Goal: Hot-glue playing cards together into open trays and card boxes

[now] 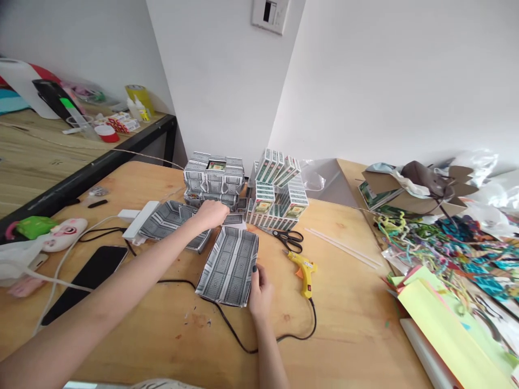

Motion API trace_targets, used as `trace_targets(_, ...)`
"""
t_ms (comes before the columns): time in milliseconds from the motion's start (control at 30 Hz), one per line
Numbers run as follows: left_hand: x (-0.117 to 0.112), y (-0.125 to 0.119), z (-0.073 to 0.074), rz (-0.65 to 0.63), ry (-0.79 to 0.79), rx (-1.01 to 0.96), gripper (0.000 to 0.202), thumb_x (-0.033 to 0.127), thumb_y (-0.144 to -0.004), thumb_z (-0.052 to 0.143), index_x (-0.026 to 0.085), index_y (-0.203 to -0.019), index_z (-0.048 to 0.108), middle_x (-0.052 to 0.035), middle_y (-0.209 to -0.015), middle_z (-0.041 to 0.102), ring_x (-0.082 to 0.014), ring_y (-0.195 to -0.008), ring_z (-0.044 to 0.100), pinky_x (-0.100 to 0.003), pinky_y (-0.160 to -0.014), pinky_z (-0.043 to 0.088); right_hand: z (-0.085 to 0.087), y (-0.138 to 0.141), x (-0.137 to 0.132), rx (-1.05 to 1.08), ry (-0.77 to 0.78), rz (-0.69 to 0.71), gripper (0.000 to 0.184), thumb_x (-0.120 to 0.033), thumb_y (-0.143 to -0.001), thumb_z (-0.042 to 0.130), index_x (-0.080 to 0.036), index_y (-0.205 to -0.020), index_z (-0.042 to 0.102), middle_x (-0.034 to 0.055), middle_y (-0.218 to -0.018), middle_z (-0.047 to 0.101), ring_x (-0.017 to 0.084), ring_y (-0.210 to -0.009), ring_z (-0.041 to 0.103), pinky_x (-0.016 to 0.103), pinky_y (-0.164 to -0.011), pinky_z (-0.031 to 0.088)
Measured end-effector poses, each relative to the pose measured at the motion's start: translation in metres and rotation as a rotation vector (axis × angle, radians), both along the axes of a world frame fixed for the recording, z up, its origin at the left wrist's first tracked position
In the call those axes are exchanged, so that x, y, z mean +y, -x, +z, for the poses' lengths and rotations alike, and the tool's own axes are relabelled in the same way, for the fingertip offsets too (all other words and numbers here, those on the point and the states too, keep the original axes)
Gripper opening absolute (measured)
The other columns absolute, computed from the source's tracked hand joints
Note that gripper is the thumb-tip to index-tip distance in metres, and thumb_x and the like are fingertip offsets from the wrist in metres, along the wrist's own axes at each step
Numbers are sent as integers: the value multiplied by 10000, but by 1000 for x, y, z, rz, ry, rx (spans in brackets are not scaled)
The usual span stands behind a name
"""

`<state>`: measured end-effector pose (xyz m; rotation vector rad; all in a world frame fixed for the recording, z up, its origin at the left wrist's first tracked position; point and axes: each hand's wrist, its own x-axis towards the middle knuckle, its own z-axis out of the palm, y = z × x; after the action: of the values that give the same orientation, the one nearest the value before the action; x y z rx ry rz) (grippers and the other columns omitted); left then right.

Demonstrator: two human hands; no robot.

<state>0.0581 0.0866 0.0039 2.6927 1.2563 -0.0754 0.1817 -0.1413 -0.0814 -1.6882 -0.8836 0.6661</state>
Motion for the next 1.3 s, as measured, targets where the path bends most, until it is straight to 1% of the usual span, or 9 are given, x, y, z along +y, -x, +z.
trace_targets(233, -8, 6, 0, 76, 17, -127, 215, 267, -807, 530, 192, -768, 728, -89, -744, 719, -224, -782, 661, -279, -692, 462, 1, 4, 2, 15, 44, -44, 420, -500, -820, 440, -157, -942, 650, 60, -857, 686, 201, -777, 608, 287, -674, 454)
trace_targets(367, -36, 18, 3, 128, -52, -266, 335, 222, -901, 368, 210, -1028, 678, -79, -1033, 700, -216, -956, 634, -316, -795, 470, 7, -1, 8, -89, 27, -156, 413, -503, -776, 509, -144, -922, 653, 88, -914, 652, 182, -738, 569, 290, -641, 439)
trace_targets(467, -71, 23, 4, -24, -97, -592, 311, 194, -893, 400, 223, -1023, 681, -29, -1100, 682, -179, -1064, 589, -340, -939, 438, 26, -10, 10, -79, -43, -231, 442, -517, -785, 498, -135, -955, 641, 65, -834, 624, 147, -651, 515, 263, -573, 403)
trace_targets(567, -107, 18, 3, -211, -28, -708, 288, 196, -888, 429, 254, -1005, 686, -10, -1083, 689, -185, -1064, 596, -384, -954, 453, 55, -17, 11, 196, -24, -105, 486, -558, -821, 418, -127, -861, 639, 6, -610, 548, 96, -461, 399, 232, -436, 314)
trace_targets(767, -137, -2, -1, -259, 131, -786, 282, 195, -893, 430, 236, -1060, 653, -35, -1114, 674, -191, -1071, 599, -379, -963, 462, 80, -22, 9, 499, 74, 5, 283, -424, -687, 639, -144, -692, 595, 19, -552, 586, 106, -433, 466, 228, -394, 345)
trace_targets(933, -151, 13, -7, -101, 179, -672, 406, 372, -861, 509, 229, -1241, 492, -66, -1281, 558, -209, -1146, 543, -357, -955, 451, 76, -25, -8, 450, 59, -90, 235, -384, -695, 617, -162, -669, 544, -14, -489, 559, 81, -373, 430, 202, -365, 333)
trace_targets(1033, -161, 27, -9, -149, 252, -427, 541, 473, -730, 648, 215, -1188, 519, -83, -1183, 615, -259, -1061, 583, -373, -869, 474, 78, -27, -22, 302, 125, -120, 323, -458, -737, 581, -182, -605, 479, -49, -397, 478, 62, -326, 357, 186, -338, 274)
trace_targets(1167, -167, 32, -10, -261, 316, -174, 115, 279, -784, 617, 195, -860, 636, -52, -856, 695, -239, -817, 650, -303, -668, 460, 80, -30, -34, 210, 160, -150, 402, -522, -756, 566, -191, -571, 433, -61, -378, 441, 54, -326, 340, 181, -341, 262)
trace_targets(1300, -161, 31, -2, -244, 309, -222, 147, 219, -850, 509, 194, -767, 629, -23, -779, 687, -192, -730, 638, -257, -594, 400, 78, -31, -39, 228, 101, -210, 386, -527, -749, 588, -176, -625, 487, -69, -401, 441, 54, -345, 343, 184, -349, 273)
